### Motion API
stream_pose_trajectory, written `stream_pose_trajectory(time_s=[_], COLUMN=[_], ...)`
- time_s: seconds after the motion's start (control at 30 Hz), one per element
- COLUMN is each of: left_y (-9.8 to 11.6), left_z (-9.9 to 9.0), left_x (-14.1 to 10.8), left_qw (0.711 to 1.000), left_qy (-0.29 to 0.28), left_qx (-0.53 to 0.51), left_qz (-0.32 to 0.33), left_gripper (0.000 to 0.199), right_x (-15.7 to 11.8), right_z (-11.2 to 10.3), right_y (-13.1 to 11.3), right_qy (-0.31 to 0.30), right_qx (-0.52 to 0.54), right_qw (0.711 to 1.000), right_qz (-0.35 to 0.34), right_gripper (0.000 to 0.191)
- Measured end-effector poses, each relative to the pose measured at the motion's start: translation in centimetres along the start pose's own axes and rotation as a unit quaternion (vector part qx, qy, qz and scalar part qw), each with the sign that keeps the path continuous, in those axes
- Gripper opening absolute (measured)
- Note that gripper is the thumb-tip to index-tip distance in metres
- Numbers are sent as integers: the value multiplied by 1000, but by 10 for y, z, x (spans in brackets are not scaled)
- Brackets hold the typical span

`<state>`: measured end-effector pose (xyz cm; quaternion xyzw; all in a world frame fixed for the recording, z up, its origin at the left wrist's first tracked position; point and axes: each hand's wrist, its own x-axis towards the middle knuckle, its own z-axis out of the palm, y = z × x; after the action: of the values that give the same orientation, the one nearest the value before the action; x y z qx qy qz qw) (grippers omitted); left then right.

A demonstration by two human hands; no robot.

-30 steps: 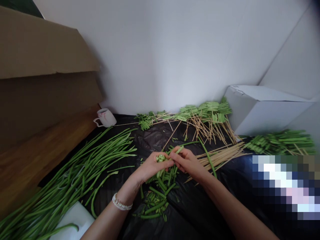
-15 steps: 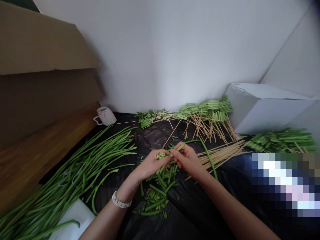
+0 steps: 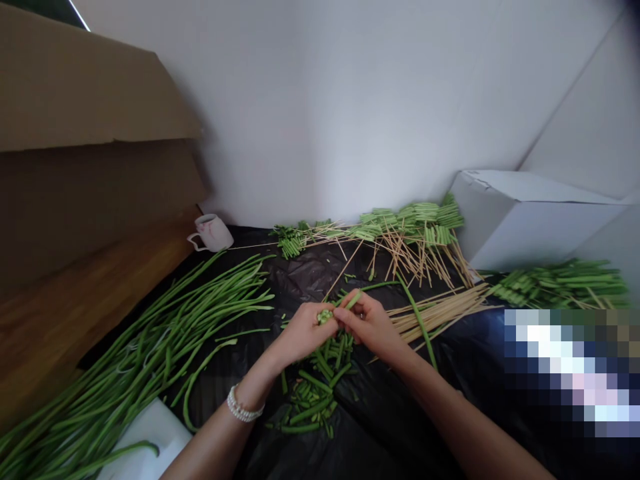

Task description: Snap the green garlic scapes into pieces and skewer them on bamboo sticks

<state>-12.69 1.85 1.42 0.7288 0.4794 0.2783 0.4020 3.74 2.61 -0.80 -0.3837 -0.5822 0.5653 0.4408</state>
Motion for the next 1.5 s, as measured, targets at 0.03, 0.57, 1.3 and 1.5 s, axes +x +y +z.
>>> stream_pose_trajectory(time_s=[0.03, 0.57, 1.3, 1.5], left_y=[1, -5, -4, -2], left_z=[2, 16, 4, 7], left_x=[0, 4, 6, 5], left_qw=[999, 911, 906, 916], left_qy=[16, -1, 78, 69], left_qx=[29, -398, -412, -388], left_qz=[11, -110, -62, -71], left_gripper=[21, 12, 32, 30], right_x=[-1, -10, -6, -5], right_z=[0, 7, -2, 1], right_y=[1, -11, -13, 0], right_qy=[-5, -60, -103, -72], right_qx=[-14, 148, 38, -100], right_qw=[1000, 987, 994, 992], right_qz=[-1, -16, 23, -12], right_gripper=[28, 30, 28, 28])
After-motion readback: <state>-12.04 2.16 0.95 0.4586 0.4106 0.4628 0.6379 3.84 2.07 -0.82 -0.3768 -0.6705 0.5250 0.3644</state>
